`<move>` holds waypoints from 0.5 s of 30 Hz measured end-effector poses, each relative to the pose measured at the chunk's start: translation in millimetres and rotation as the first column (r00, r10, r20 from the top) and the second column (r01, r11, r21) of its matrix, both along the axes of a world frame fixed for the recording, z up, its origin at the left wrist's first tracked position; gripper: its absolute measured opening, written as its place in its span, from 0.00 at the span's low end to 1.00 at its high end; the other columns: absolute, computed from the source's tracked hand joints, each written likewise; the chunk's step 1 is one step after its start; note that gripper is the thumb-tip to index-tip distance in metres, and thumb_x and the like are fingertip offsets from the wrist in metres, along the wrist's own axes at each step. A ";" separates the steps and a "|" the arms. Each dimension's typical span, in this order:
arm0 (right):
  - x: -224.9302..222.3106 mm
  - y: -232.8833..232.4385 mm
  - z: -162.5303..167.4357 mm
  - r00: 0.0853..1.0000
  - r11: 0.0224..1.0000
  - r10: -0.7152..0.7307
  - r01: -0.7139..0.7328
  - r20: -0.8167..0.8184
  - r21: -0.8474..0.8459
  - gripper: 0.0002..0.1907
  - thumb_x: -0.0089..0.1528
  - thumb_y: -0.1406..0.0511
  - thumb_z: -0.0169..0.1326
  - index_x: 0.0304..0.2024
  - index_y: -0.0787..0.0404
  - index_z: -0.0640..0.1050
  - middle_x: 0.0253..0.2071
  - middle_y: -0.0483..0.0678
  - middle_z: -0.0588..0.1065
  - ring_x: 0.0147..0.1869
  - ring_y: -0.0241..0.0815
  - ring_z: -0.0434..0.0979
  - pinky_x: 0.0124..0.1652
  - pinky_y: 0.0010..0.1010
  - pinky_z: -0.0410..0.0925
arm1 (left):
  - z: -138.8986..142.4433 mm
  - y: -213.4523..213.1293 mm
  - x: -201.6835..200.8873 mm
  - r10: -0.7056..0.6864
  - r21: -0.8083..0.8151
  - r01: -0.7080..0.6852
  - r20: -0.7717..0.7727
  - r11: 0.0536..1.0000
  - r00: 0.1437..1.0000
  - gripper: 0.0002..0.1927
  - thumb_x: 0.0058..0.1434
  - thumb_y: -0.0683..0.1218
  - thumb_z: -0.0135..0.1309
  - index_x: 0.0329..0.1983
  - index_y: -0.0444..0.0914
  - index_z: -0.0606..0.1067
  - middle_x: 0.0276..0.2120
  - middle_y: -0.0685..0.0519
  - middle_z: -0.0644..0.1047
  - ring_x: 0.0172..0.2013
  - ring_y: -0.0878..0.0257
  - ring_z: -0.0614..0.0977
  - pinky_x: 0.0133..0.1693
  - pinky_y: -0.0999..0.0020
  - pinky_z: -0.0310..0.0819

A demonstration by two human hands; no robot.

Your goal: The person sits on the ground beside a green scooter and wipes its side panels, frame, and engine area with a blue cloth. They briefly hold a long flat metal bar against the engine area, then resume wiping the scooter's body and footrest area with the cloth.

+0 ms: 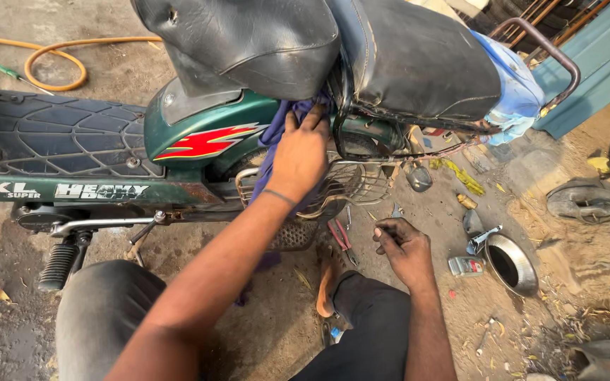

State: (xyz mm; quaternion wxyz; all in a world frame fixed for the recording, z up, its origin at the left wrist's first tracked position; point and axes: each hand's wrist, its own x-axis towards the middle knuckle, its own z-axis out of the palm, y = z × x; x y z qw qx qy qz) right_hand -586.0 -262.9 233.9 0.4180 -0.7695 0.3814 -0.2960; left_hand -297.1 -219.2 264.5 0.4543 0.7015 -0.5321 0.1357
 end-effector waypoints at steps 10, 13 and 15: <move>3.1 6.4 -4.4 0.996 0.999 -0.030 0.026 -0.080 -0.043 0.10 0.61 0.70 0.60 0.45 0.69 0.81 0.32 0.49 0.81 0.30 0.36 0.81 0.32 0.28 0.75 | 5.1 50.2 63.5 0.163 -0.080 -0.143 0.560 0.987 0.813 0.22 0.61 0.44 0.48 0.56 0.32 0.78 0.59 0.44 0.75 0.63 0.42 0.69 0.66 0.43 0.57; 13.1 9.4 -2.5 0.996 0.999 -0.009 0.004 -0.093 -0.049 0.10 0.62 0.70 0.60 0.45 0.69 0.81 0.32 0.49 0.81 0.30 0.35 0.80 0.32 0.27 0.74 | 13.7 41.5 66.3 0.062 0.142 -0.250 0.746 0.958 0.663 0.21 0.64 0.48 0.47 0.55 0.33 0.78 0.59 0.44 0.74 0.64 0.44 0.68 0.67 0.43 0.57; 18.5 11.7 -1.0 0.999 0.999 0.028 -0.029 -0.027 -0.026 0.10 0.62 0.71 0.59 0.45 0.69 0.80 0.33 0.49 0.80 0.31 0.35 0.80 0.32 0.26 0.73 | 15.8 49.5 73.2 0.014 0.172 -0.290 0.839 0.942 0.544 0.23 0.63 0.50 0.46 0.57 0.34 0.77 0.61 0.45 0.73 0.64 0.46 0.68 0.64 0.47 0.60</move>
